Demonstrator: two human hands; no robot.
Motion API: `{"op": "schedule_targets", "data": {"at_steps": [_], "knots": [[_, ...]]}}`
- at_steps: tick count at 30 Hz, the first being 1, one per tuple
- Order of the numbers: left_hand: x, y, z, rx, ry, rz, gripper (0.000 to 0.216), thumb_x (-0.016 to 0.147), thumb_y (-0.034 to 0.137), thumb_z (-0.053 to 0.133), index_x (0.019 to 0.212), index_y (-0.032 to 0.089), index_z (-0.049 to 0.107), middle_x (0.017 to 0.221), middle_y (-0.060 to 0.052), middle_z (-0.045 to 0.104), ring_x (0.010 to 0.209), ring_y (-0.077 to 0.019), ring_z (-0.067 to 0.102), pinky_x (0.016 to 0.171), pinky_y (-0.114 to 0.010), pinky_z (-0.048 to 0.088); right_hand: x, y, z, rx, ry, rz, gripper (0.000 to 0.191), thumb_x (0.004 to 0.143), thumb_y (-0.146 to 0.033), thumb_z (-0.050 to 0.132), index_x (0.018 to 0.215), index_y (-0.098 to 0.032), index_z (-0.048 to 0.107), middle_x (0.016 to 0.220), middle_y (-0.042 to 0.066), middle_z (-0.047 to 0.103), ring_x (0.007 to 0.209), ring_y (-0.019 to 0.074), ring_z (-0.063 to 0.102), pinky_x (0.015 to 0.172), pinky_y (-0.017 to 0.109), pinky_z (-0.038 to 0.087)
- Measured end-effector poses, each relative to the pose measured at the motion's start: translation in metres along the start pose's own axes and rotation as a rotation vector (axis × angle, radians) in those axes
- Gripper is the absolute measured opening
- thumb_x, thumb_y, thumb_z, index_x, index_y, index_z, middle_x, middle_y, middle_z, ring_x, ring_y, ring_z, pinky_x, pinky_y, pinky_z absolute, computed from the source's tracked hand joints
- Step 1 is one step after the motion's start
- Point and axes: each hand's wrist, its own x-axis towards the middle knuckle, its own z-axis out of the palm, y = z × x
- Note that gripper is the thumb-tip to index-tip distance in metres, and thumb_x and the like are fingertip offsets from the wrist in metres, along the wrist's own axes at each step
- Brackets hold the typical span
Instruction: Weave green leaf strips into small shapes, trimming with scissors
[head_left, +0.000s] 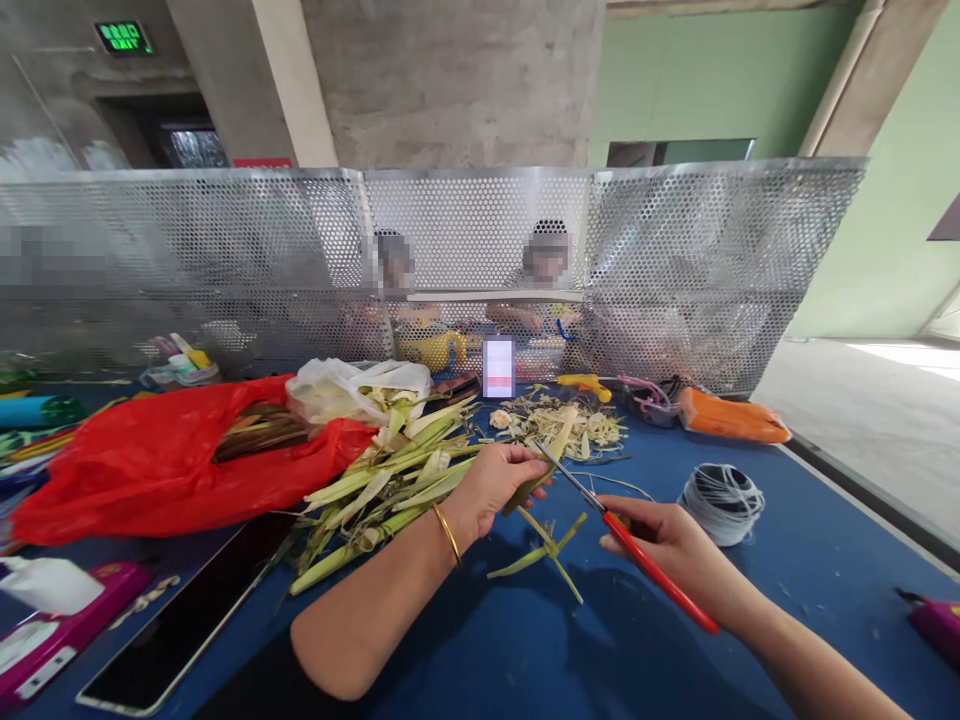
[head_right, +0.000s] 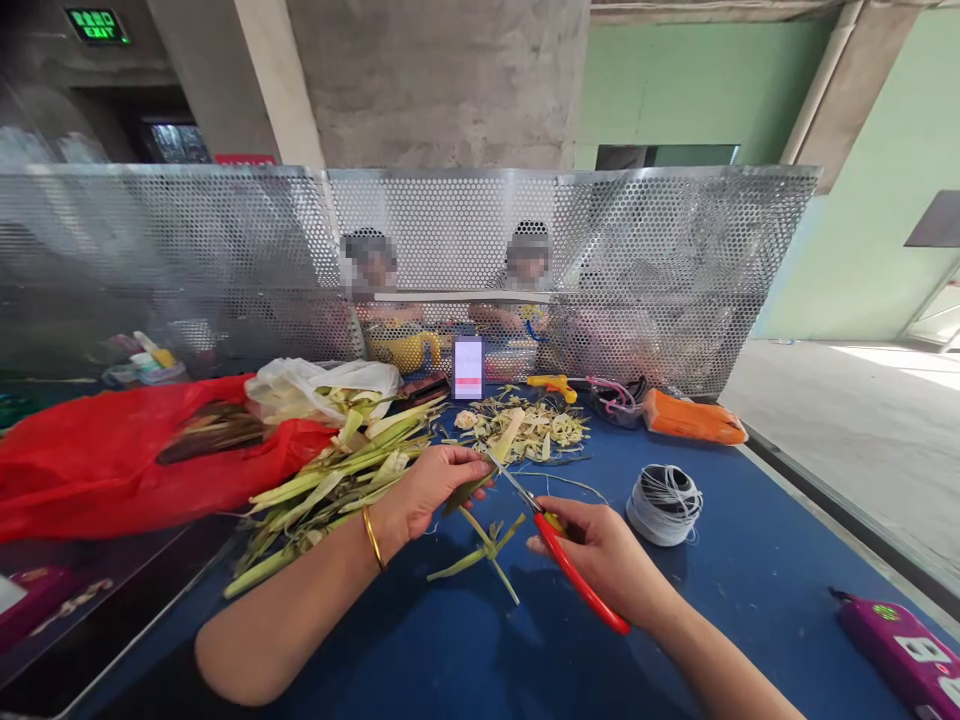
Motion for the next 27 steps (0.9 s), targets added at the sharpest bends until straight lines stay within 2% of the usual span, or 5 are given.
{"op": "schedule_targets", "data": {"at_steps": [14,16,19,23,27], "knots": [[0.004,-0.005,-0.005,-0.008,-0.032,-0.032,0.012,0.070,0.023,0.074,0.070,0.013,0.066,0.068,-0.004,0.069,0.055,-0.0100,0.060,0.051,-0.021,0.041,0.001,0.003,-0.003,-0.078,-0.007,0.047,0.057,0.073,-0.050,0.067,0.117,-0.015,0.066,0.078,0.000,0.067,0.068,0.0173,0.057,0.061,0.026,0.045],[0.006,-0.004,-0.007,-0.013,-0.016,-0.016,0.012,0.071,0.023,0.073,0.071,0.014,0.066,0.069,-0.004,0.070,0.056,-0.0109,0.061,0.051,-0.021,0.041,0.001,0.003,-0.009,-0.211,0.055,0.031,0.057,0.074,-0.052,0.064,0.119,-0.017,0.065,0.081,0.001,0.069,0.071,0.0189,0.059,0.064,0.027,0.046],[0.005,0.003,-0.014,-0.051,0.033,0.047,0.006,0.074,0.018,0.068,0.077,0.014,0.066,0.072,-0.004,0.071,0.059,-0.0117,0.063,0.053,-0.021,0.044,0.003,0.005,-0.023,-0.594,0.115,0.020,0.050,0.079,-0.052,0.058,0.118,-0.021,0.065,0.078,0.003,0.071,0.070,0.0212,0.062,0.062,0.028,0.044],[0.003,0.017,-0.026,-0.150,0.064,0.080,0.007,0.074,0.013,0.065,0.082,0.015,0.065,0.078,-0.005,0.072,0.063,-0.0133,0.066,0.060,-0.024,0.049,0.004,0.011,-0.032,-1.013,-0.010,-0.045,0.036,0.083,-0.037,0.050,0.113,-0.022,0.066,0.087,0.008,0.073,0.074,0.0249,0.066,0.060,0.030,0.041],[0.003,0.021,-0.030,-0.233,0.067,0.084,0.008,0.072,0.011,0.067,0.077,0.015,0.062,0.074,-0.004,0.071,0.063,-0.0134,0.065,0.060,-0.025,0.049,0.000,0.014,-0.023,-1.063,-0.127,-0.071,0.033,0.082,-0.026,0.051,0.111,-0.022,0.064,0.093,0.009,0.072,0.079,0.0257,0.068,0.061,0.029,0.040]]}}
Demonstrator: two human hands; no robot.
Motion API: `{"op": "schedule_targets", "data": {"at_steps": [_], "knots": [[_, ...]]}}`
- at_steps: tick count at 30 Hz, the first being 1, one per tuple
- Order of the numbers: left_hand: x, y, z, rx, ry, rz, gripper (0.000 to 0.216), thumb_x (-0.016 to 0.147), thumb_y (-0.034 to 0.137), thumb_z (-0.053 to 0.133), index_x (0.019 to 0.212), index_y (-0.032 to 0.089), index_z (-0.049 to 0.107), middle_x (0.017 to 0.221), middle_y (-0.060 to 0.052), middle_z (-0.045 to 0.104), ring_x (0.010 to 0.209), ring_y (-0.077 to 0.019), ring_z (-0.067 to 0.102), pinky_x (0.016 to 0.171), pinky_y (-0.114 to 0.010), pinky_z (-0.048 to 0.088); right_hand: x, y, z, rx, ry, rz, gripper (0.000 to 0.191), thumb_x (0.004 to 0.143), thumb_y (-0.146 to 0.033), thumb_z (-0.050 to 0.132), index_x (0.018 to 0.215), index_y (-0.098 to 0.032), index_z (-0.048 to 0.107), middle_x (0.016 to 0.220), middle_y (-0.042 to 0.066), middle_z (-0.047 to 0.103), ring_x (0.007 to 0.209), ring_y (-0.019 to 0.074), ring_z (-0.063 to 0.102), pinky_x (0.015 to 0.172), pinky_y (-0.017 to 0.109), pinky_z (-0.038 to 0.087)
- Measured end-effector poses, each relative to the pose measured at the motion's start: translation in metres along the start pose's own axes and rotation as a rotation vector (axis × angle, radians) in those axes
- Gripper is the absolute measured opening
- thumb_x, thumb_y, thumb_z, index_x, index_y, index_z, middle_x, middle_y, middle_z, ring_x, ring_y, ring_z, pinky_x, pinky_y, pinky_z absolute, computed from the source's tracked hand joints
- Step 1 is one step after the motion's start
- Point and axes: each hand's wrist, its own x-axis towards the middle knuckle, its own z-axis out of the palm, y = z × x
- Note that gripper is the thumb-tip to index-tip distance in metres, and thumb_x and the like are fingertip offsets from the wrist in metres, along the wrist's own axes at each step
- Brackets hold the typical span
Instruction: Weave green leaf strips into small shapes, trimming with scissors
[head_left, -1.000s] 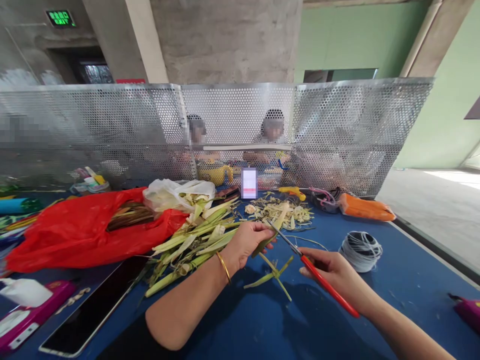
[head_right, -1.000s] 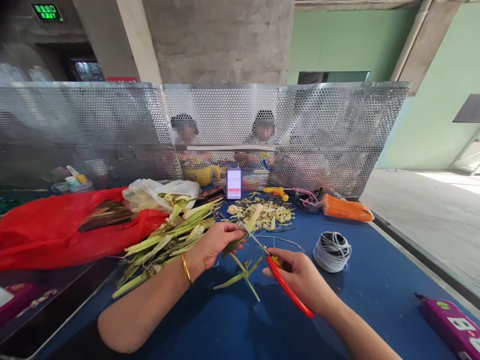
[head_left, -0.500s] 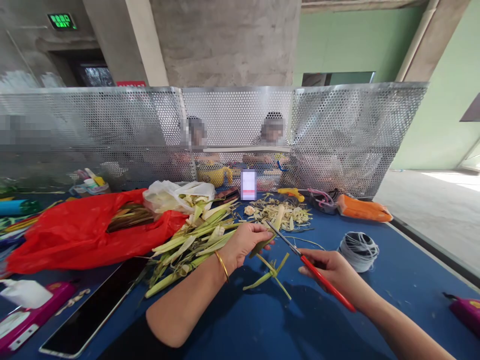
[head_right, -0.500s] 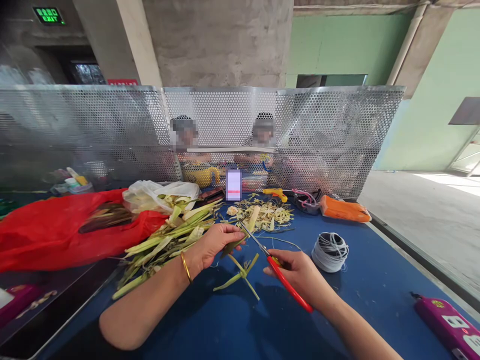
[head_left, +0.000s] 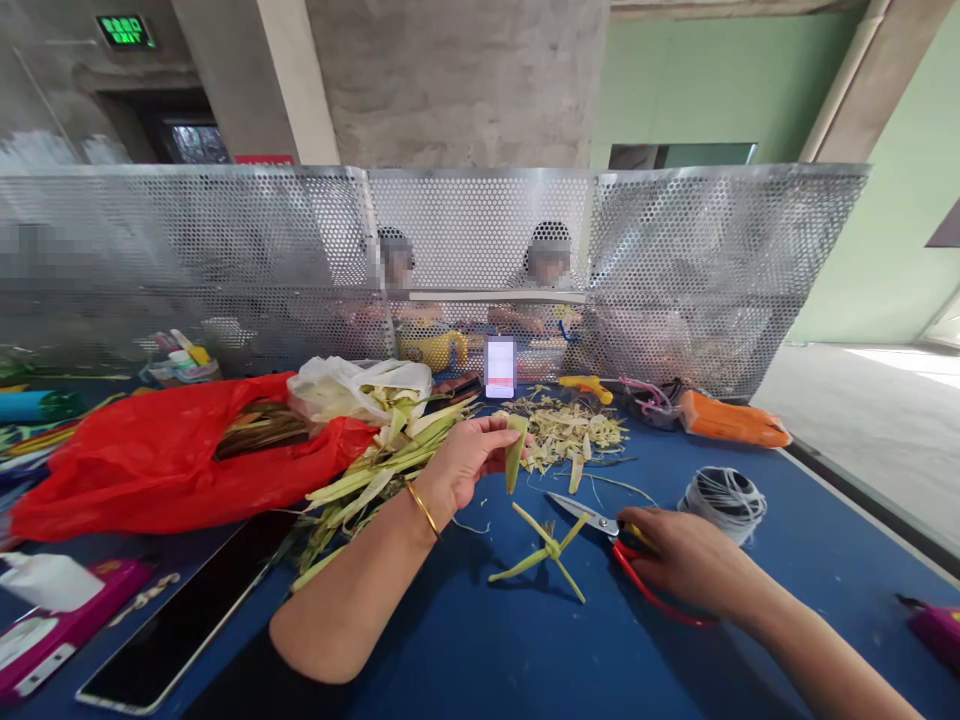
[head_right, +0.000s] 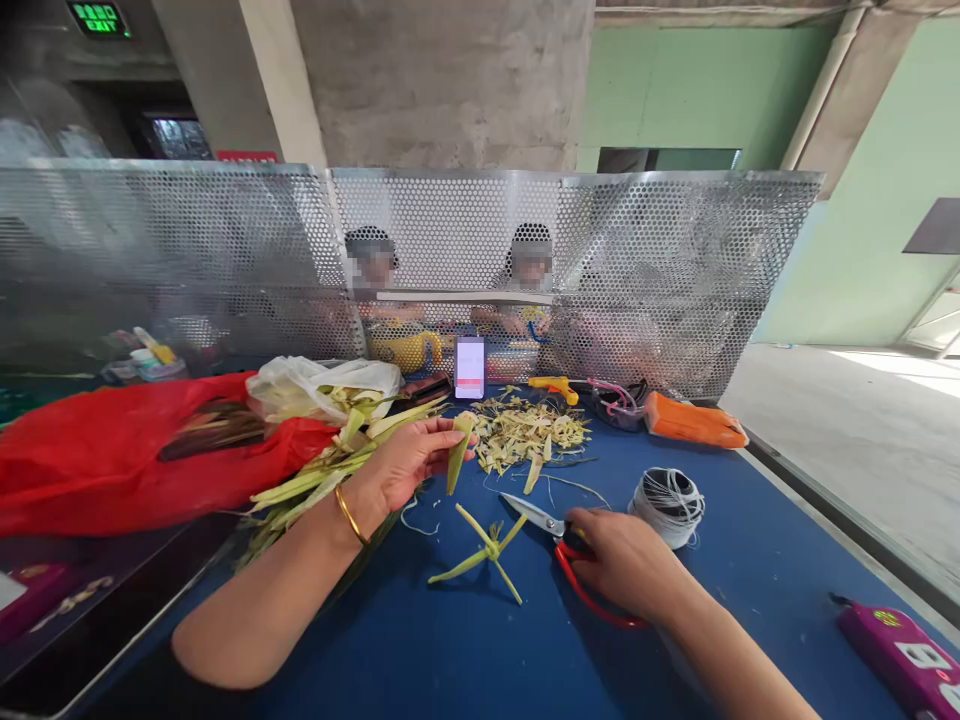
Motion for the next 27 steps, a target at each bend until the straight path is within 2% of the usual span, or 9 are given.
{"op": "schedule_targets", "data": {"at_steps": [4,7,9,10,12,16,19,24,27], "knots": [[0.000,-0.002,0.003,-0.051,0.003,-0.002,0.013,0.067,0.008,0.070,0.071,0.016,0.060,0.065,0.002,0.065,0.055,-0.0099,0.060,0.056,-0.023,0.046,0.002,-0.010,-0.009,-0.071,-0.055,0.021,0.021,0.082,-0.026,0.052,0.093,-0.023,0.070,0.081,0.009,0.072,0.074,0.0270,0.068,0.055,0.029,0.035],[-0.001,-0.002,0.005,-0.058,-0.021,-0.008,0.016,0.064,0.011,0.073,0.073,0.016,0.061,0.065,0.002,0.064,0.055,-0.0097,0.058,0.055,-0.024,0.045,0.018,-0.013,-0.020,-0.163,-0.061,0.014,0.025,0.085,-0.018,0.049,0.071,-0.020,0.070,0.070,0.008,0.070,0.069,0.0246,0.068,0.053,0.028,0.032],[-0.003,-0.001,0.006,-0.051,-0.031,-0.018,0.020,0.060,0.014,0.077,0.074,0.015,0.062,0.066,0.001,0.065,0.056,-0.0102,0.058,0.055,-0.024,0.044,0.037,-0.014,-0.023,-0.218,0.028,-0.035,0.024,0.085,-0.012,0.048,0.073,-0.018,0.068,0.076,0.008,0.069,0.070,0.0218,0.067,0.054,0.027,0.033],[-0.004,0.000,0.007,-0.045,-0.032,-0.019,0.023,0.058,0.016,0.079,0.074,0.015,0.062,0.067,0.001,0.065,0.056,-0.0104,0.058,0.055,-0.024,0.044,0.047,-0.014,-0.021,-0.228,0.077,-0.064,0.022,0.086,-0.011,0.047,0.083,-0.018,0.068,0.087,0.009,0.069,0.074,0.0202,0.066,0.056,0.026,0.035],[-0.006,0.001,0.007,-0.032,-0.025,-0.020,0.027,0.056,0.019,0.082,0.073,0.015,0.061,0.066,0.001,0.064,0.056,-0.0103,0.057,0.055,-0.024,0.043,0.068,-0.014,-0.013,-0.339,0.279,-0.265,0.022,0.086,-0.006,0.046,0.091,-0.017,0.065,0.089,0.008,0.066,0.069,0.0170,0.064,0.056,0.026,0.036],[-0.008,0.002,0.008,0.000,0.005,-0.018,0.030,0.055,0.024,0.083,0.073,0.016,0.060,0.062,0.003,0.060,0.052,-0.0078,0.053,0.049,-0.021,0.037,0.096,-0.014,0.008,-0.388,0.285,-0.488,0.019,0.087,-0.010,0.051,0.075,-0.018,0.063,0.079,0.004,0.064,0.070,0.0158,0.060,0.063,0.027,0.040],[-0.008,0.001,0.008,0.027,0.001,-0.004,0.030,0.056,0.026,0.082,0.073,0.016,0.059,0.061,0.003,0.060,0.048,-0.0059,0.049,0.044,-0.019,0.030,0.100,-0.013,0.014,-0.402,0.329,-0.556,0.017,0.087,-0.010,0.052,0.076,-0.017,0.063,0.076,0.004,0.063,0.068,0.0163,0.057,0.067,0.028,0.042],[-0.009,0.003,0.009,0.094,0.018,0.066,0.018,0.066,0.023,0.073,0.073,0.016,0.058,0.062,0.001,0.063,0.045,-0.0054,0.045,0.041,-0.019,0.028,0.085,0.000,-0.002,-0.376,0.509,-0.470,0.025,0.090,-0.006,0.043,0.103,-0.014,0.063,0.101,0.012,0.066,0.085,0.0212,0.058,0.081,0.035,0.043],[-0.014,0.006,0.012,0.123,0.037,0.095,0.012,0.070,0.019,0.067,0.073,0.017,0.056,0.063,0.000,0.065,0.044,-0.0056,0.045,0.041,-0.019,0.029,0.075,0.011,-0.012,-0.204,0.580,-0.238,0.026,0.086,-0.004,0.047,0.098,-0.016,0.066,0.101,0.012,0.068,0.091,0.0238,0.060,0.088,0.038,0.040]]}}
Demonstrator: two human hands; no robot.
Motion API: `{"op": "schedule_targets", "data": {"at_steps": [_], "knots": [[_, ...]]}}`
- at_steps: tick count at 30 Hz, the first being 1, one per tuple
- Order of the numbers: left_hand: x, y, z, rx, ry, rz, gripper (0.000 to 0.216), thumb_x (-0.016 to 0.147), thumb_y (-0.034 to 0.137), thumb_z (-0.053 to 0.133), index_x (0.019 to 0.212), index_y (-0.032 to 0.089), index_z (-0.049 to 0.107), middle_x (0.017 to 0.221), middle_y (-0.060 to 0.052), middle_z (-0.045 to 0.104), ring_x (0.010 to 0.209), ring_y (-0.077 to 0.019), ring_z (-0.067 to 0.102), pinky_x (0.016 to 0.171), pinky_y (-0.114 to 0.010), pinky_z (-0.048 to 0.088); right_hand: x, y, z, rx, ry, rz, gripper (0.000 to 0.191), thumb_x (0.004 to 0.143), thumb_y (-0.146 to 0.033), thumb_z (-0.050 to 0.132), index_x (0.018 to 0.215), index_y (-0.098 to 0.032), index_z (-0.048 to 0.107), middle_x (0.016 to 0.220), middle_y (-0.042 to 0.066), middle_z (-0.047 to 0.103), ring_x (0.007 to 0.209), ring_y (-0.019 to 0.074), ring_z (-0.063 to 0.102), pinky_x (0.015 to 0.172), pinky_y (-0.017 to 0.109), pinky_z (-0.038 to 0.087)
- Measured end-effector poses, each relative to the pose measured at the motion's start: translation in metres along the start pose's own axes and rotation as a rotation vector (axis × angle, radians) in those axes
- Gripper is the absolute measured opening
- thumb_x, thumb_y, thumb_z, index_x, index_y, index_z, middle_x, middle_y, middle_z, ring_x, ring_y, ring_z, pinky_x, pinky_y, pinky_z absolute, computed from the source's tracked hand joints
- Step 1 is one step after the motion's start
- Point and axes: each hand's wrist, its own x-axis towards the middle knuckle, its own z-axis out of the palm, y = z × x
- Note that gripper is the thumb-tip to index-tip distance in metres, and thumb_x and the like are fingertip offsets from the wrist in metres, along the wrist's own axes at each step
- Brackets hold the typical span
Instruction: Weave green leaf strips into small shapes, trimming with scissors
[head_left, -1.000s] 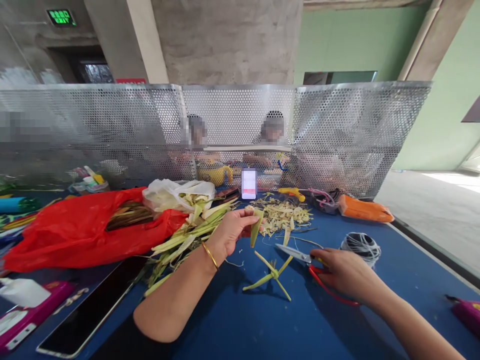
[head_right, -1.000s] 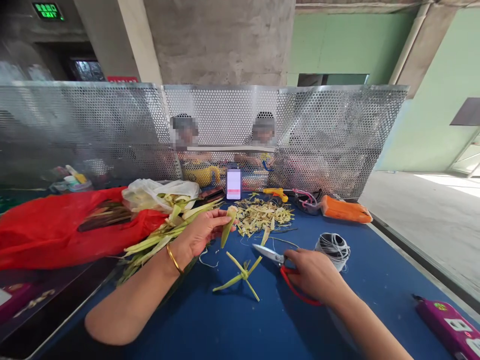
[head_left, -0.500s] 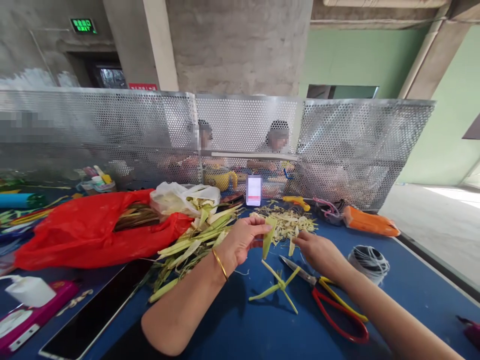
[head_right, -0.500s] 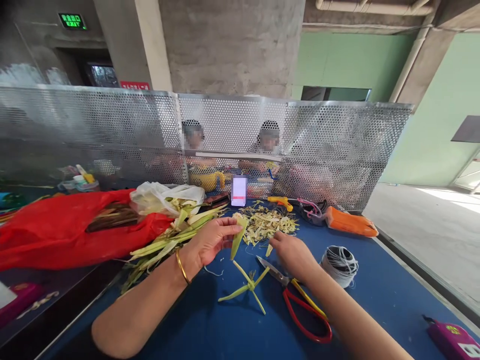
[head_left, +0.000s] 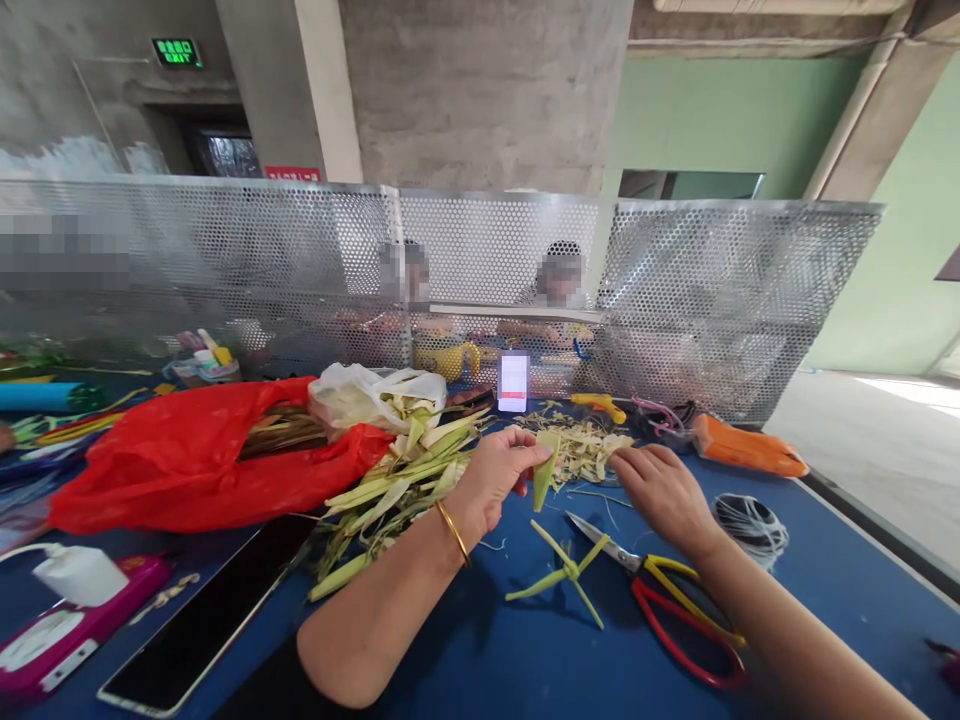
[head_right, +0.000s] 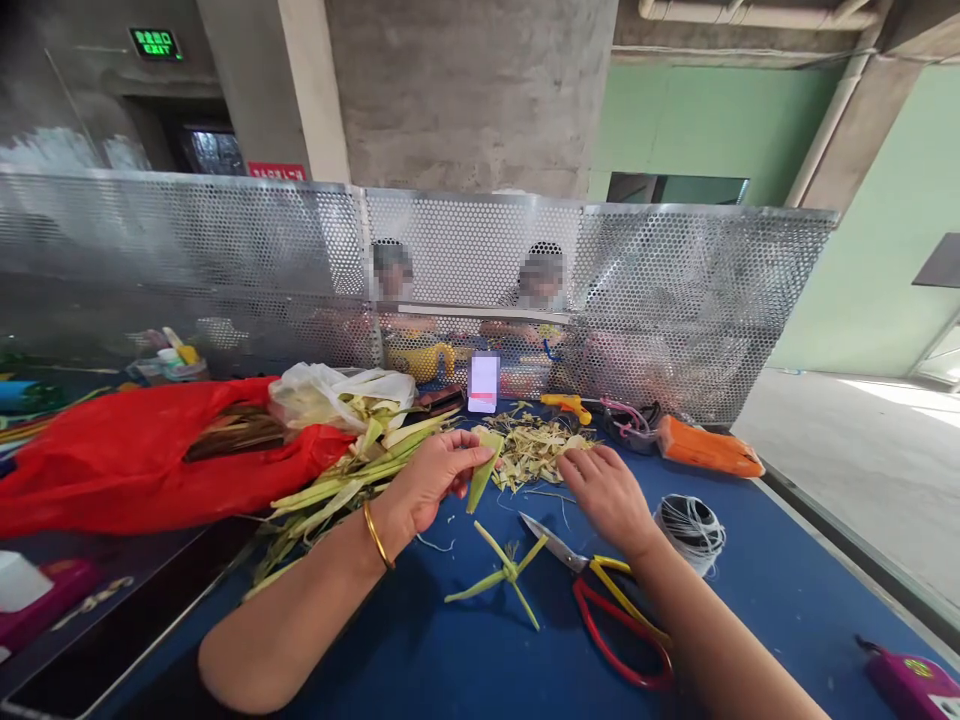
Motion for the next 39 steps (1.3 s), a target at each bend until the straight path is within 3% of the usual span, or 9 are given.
{"op": "schedule_targets", "data": {"at_steps": [3,5,8,12,17,22,27,34,39], "knots": [[-0.007,0.003,0.005,0.013,0.023,0.047,0.012,0.071,0.018,0.066,0.072,0.017,0.054,0.063,0.000,0.066,0.045,-0.0063,0.047,0.040,-0.019,0.030,-0.001,-0.006,-0.009,0.077,0.025,0.265,0.019,0.085,-0.011,0.050,0.090,-0.015,0.068,0.099,0.014,0.069,0.089,0.0268,0.063,0.083,0.040,0.043],[-0.011,0.003,0.010,0.009,0.054,0.087,0.013,0.070,0.019,0.066,0.072,0.018,0.053,0.064,0.000,0.065,0.047,-0.0074,0.050,0.041,-0.019,0.032,0.003,-0.025,-0.018,0.190,0.050,0.331,0.022,0.089,-0.025,0.049,0.095,-0.016,0.068,0.102,0.013,0.069,0.087,0.0250,0.065,0.075,0.036,0.047],[-0.016,-0.001,0.018,-0.017,0.103,0.150,0.016,0.069,0.023,0.067,0.073,0.018,0.053,0.062,0.001,0.063,0.050,-0.0093,0.053,0.043,-0.019,0.037,0.014,-0.069,-0.035,1.016,0.005,0.456,0.028,0.088,-0.040,0.050,0.094,-0.018,0.067,0.090,0.006,0.071,0.084,0.0207,0.065,0.071,0.030,0.048],[-0.024,-0.008,0.024,-0.065,0.134,0.205,0.017,0.067,0.022,0.067,0.072,0.019,0.051,0.063,0.003,0.059,0.056,-0.0116,0.056,0.047,-0.021,0.044,0.019,-0.110,-0.050,1.335,0.007,0.621,0.026,0.073,-0.042,0.066,0.069,-0.017,0.060,0.058,-0.002,0.061,0.057,0.0141,0.056,0.056,0.025,0.041],[-0.045,-0.022,0.016,-0.085,0.152,0.153,0.019,0.064,0.018,0.067,0.074,0.019,0.052,0.069,0.003,0.059,0.064,-0.0136,0.060,0.053,-0.024,0.049,0.004,-0.108,-0.044,1.311,0.130,0.688,0.032,0.075,-0.047,0.065,0.068,-0.017,0.061,0.059,-0.002,0.056,0.058,0.0129,0.050,0.057,0.025,0.039],[-0.060,-0.039,0.001,-0.021,0.075,0.061,0.015,0.064,0.016,0.068,0.073,0.017,0.057,0.066,0.003,0.060,0.062,-0.0109,0.059,0.054,-0.020,0.042,-0.002,-0.106,-0.038,1.344,0.071,0.655,0.032,0.076,-0.050,0.064,0.073,-0.018,0.059,0.064,0.001,0.061,0.063,0.0165,0.056,0.060,0.027,0.044],[-0.061,-0.046,0.000,0.000,-0.026,0.014,0.012,0.068,0.026,0.069,0.072,0.016,0.064,0.064,0.001,0.062,0.062,-0.0123,0.058,0.054,-0.021,0.041,-0.006,-0.104,-0.040,1.064,0.098,0.540,0.020,0.084,-0.038,0.057,0.077,-0.019,0.061,0.066,0.000,0.062,0.063,0.0153,0.055,0.060,0.026,0.042],[-0.061,-0.049,0.004,0.088,0.131,0.137,0.006,0.068,0.024,0.069,0.070,0.019,0.070,0.066,0.000,0.065,0.063,-0.0140,0.058,0.059,-0.023,0.042,-0.008,-0.096,-0.038,1.106,0.070,0.535,0.020,0.084,-0.035,0.056,0.094,-0.020,0.066,0.075,0.002,0.070,0.072,0.0190,0.064,0.066,0.028,0.048],[-0.064,-0.048,0.004,0.152,0.066,0.104,0.010,0.070,0.028,0.068,0.072,0.020,0.072,0.065,-0.002,0.065,0.062,-0.0148,0.056,0.056,-0.024,0.040,-0.007,-0.092,-0.041,0.966,0.080,0.528,0.017,0.083,-0.035,0.056,0.087,-0.021,0.064,0.074,0.002,0.069,0.070,0.0186,0.063,0.064,0.027,0.047]]}}
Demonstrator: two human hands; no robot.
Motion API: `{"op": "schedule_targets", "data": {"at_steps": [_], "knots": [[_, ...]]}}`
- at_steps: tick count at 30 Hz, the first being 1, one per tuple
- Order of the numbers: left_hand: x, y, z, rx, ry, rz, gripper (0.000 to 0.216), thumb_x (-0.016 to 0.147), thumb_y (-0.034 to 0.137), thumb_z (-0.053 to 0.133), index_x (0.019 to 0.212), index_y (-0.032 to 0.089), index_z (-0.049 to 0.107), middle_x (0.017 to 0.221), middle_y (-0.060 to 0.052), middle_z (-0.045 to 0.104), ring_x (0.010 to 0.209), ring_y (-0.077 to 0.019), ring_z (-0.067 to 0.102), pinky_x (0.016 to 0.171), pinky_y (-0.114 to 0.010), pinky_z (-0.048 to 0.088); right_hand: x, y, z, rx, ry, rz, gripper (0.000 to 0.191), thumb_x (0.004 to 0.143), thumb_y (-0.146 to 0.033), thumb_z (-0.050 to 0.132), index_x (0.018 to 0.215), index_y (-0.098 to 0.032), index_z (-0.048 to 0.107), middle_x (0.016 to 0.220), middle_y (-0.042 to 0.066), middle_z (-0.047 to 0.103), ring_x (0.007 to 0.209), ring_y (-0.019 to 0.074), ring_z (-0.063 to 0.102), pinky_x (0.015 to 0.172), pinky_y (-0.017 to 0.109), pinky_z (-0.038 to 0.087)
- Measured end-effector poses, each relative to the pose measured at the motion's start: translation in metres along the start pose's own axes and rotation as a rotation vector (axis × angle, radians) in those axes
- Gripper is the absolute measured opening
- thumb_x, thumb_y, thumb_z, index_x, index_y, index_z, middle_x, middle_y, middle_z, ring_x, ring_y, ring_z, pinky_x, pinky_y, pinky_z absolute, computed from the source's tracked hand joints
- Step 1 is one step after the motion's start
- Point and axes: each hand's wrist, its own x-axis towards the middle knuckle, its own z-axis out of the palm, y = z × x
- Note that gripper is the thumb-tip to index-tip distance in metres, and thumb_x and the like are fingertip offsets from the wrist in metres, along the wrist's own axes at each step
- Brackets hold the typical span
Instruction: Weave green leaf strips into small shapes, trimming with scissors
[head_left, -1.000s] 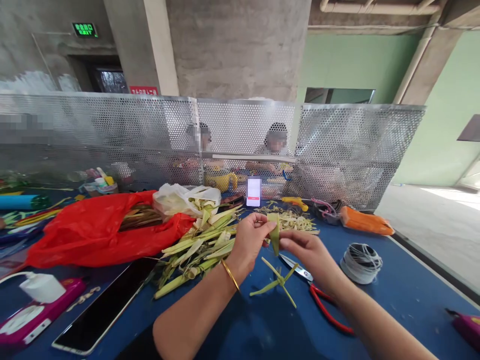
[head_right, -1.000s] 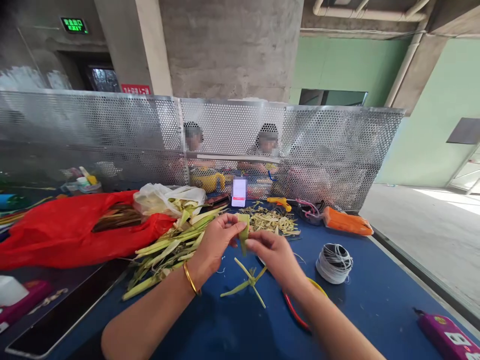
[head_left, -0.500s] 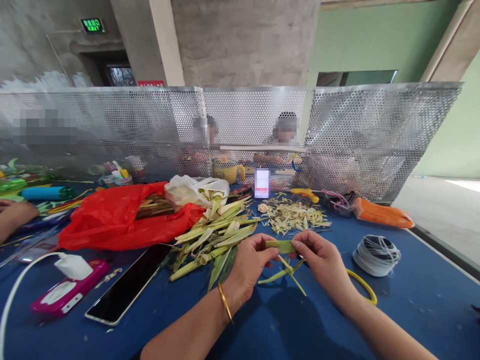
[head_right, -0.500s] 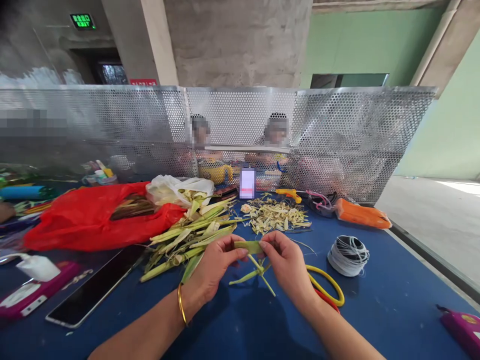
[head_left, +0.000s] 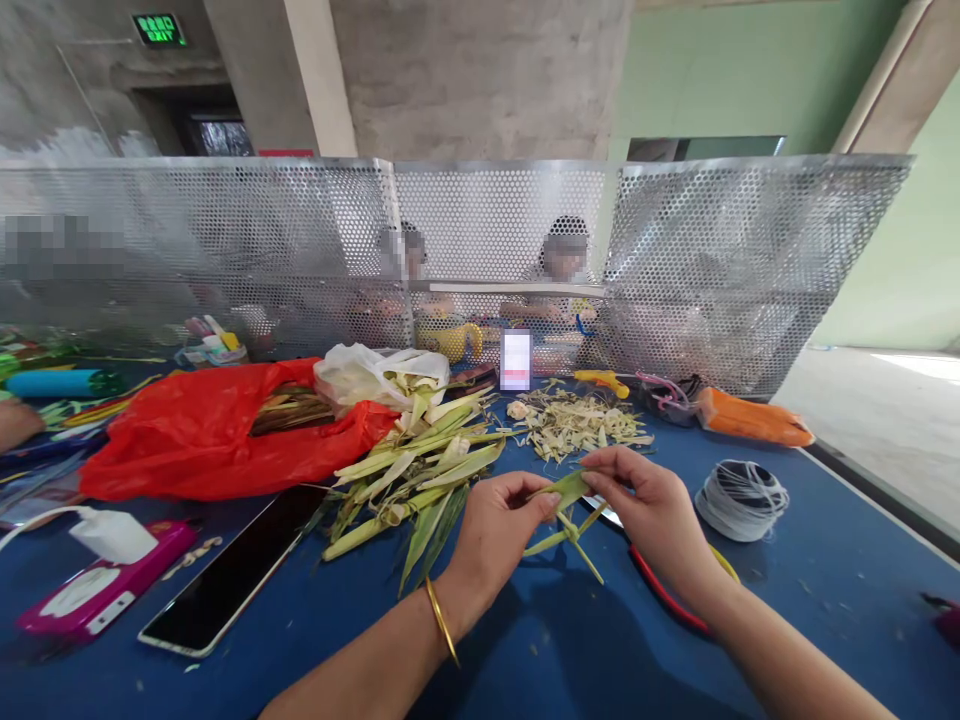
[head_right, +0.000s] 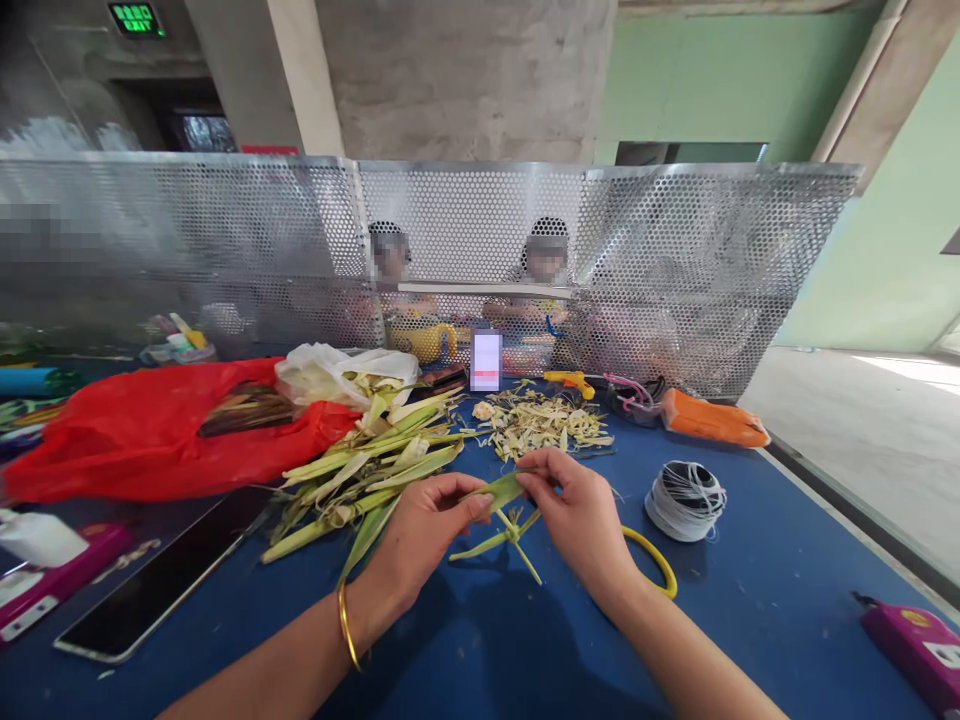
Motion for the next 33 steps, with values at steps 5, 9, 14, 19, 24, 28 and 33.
{"op": "schedule_targets", "data": {"at_steps": [5,9,14,19,24,28,33], "knots": [[-0.002,-0.001,0.002,-0.033,-0.078,-0.034,0.015,0.068,0.031,0.069,0.065,0.016,0.069,0.055,0.002,0.054,0.050,-0.0085,0.041,0.049,-0.022,0.030,-0.004,-0.009,-0.004,-0.166,-0.074,-0.126,0.017,0.087,-0.034,0.050,0.085,-0.023,0.064,0.081,0.001,0.070,0.073,0.0177,0.062,0.068,0.027,0.046],[-0.003,-0.002,0.005,-0.183,-0.070,-0.072,0.016,0.063,0.031,0.073,0.065,0.015,0.069,0.053,0.003,0.053,0.048,-0.0070,0.041,0.049,-0.021,0.033,-0.005,-0.010,0.000,0.106,0.020,-0.017,0.027,0.088,-0.041,0.048,0.100,-0.021,0.063,0.080,0.004,0.068,0.073,0.0185,0.064,0.067,0.029,0.050],[-0.004,-0.001,0.006,-0.244,0.010,-0.072,0.019,0.060,0.031,0.076,0.067,0.015,0.071,0.057,0.001,0.057,0.050,-0.0073,0.044,0.052,-0.021,0.037,-0.003,-0.014,0.003,0.520,-0.017,0.268,0.048,0.083,-0.060,0.051,0.098,-0.016,0.063,0.082,0.007,0.066,0.061,0.0163,0.060,0.049,0.026,0.048],[-0.004,-0.005,0.007,-0.189,-0.016,-0.085,0.019,0.060,0.032,0.075,0.067,0.015,0.072,0.056,0.000,0.059,0.049,-0.0078,0.045,0.050,-0.021,0.036,-0.006,-0.018,0.004,0.490,-0.115,0.287,0.037,0.074,-0.051,0.068,0.073,-0.015,0.063,0.058,0.000,0.056,0.052,0.0105,0.047,0.048,0.022,0.039],[-0.001,-0.009,0.006,0.013,0.071,-0.033,0.015,0.058,0.029,0.076,0.061,0.015,0.069,0.055,0.000,0.058,0.050,-0.0086,0.045,0.048,-0.021,0.034,-0.004,-0.017,0.000,0.447,0.054,0.240,0.033,0.070,-0.048,0.072,0.074,-0.016,0.062,0.056,-0.002,0.055,0.050,0.0104,0.046,0.048,0.023,0.039],[-0.003,-0.007,0.006,-0.043,0.048,-0.035,0.017,0.060,0.029,0.075,0.060,0.016,0.065,0.051,0.003,0.054,0.047,-0.0069,0.040,0.046,-0.020,0.031,-0.003,-0.019,-0.001,0.434,0.047,0.233,0.037,0.071,-0.052,0.069,0.086,-0.018,0.061,0.072,0.000,0.061,0.061,0.0131,0.055,0.051,0.023,0.044],[-0.004,-0.007,0.007,-0.059,-0.011,-0.017,0.017,0.063,0.030,0.074,0.062,0.015,0.065,0.054,0.002,0.055,0.049,-0.0073,0.043,0.048,-0.020,0.034,-0.007,-0.021,0.004,0.462,-0.127,0.279,0.032,0.070,-0.046,0.072,0.079,-0.016,0.064,0.058,-0.002,0.056,0.052,0.0105,0.048,0.048,0.022,0.039]]}}
